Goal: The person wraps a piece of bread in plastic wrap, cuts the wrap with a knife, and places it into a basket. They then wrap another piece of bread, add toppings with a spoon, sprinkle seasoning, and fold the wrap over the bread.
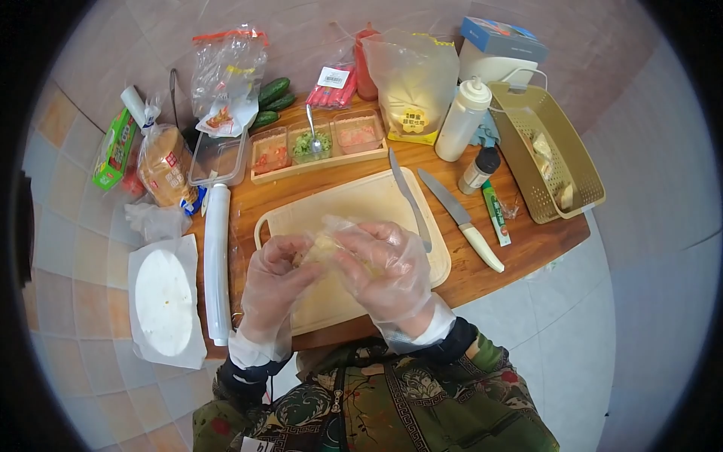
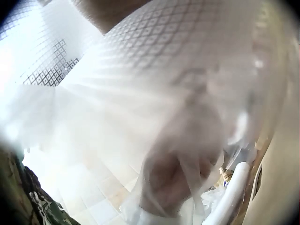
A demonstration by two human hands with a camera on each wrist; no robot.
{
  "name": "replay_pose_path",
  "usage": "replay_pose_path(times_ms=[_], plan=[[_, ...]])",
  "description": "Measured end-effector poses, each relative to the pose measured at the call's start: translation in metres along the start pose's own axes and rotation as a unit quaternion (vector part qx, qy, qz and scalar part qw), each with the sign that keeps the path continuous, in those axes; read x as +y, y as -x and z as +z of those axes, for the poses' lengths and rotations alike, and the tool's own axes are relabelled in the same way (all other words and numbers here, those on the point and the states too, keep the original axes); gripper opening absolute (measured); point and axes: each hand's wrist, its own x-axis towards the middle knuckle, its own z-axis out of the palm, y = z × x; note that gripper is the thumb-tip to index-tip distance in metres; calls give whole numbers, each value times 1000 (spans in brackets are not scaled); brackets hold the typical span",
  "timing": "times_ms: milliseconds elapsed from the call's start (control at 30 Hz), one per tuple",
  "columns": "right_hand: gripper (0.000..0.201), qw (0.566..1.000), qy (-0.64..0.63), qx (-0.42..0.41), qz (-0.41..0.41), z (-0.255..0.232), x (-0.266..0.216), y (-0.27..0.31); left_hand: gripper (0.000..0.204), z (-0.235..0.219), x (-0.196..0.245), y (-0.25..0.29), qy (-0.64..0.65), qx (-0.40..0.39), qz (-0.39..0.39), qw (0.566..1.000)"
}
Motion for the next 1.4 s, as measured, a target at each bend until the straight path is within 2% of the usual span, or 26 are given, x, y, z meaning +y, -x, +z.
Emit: replay_pose_path(times_ms=[167,233,267,333,400,467,533,600,633,733,800,833,900,933,1000,1033,1100,1133,1200,1333,1400], plan=[[25,996,-63,-32,58,0,-1,-1,36,0,1,1,19,-18,18,1000],[22,959,-232,-50,154,0,-3,-4,35,-1,0,1,22,-27,34,999],[22,959,-232,-53,155,-1,-4,-4,34,-3,-1,0,8,-34,33,999],[21,890,-337,-87,295,-4,-5,-5,33,-6,1,0,-4,-36,30,999],[21,883,-329,-107,317,-7,0,-3,29,-8,5,0,-85,-52,39,994],[21,875,-320,-127,339,-8,1,-3,28,-12,7,0,-72,-51,16,996],[20,838,-369,-100,389,-9,-4,-4,27,-12,8,0,-60,-54,-5,997],[20,825,-385,-83,406,-11,-9,-6,31,-8,12,-1,23,39,-28,999],[19,810,-402,-65,422,-11,-11,-7,31,-9,15,0,24,39,-28,999],[19,816,-394,-36,422,-10,-14,-9,42,-12,18,3,85,89,-11,992],[19,817,-394,-26,420,-9,-13,-10,50,-7,12,11,46,86,95,991],[19,817,-395,-15,419,-8,-13,-9,50,-10,10,13,47,88,95,990],[19,818,-397,-15,416,-7,-14,-10,62,-20,2,16,-181,37,142,972],[19,818,-399,-13,414,-7,-14,-10,62,-22,-1,15,-181,39,141,973],[19,817,-399,-17,417,-6,-15,-9,49,-23,-3,11,-252,47,182,949],[19,815,-399,-18,420,-6,-15,-9,49,-24,0,10,-252,48,182,949],[19,815,-399,-19,420,-7,-15,-10,28,-22,11,10,-347,26,244,905],[19,815,-400,-19,420,-7,-15,-9,28,-20,14,10,-347,27,244,905],[18,814,-400,-18,421,-7,-15,-9,13,-15,18,10,-335,57,207,917],[17,815,-406,-17,413,-6,-11,-5,7,-17,20,9,-346,48,190,918],[16,815,-413,-23,405,-6,-9,-2,4,-24,18,7,-288,-8,169,943]])
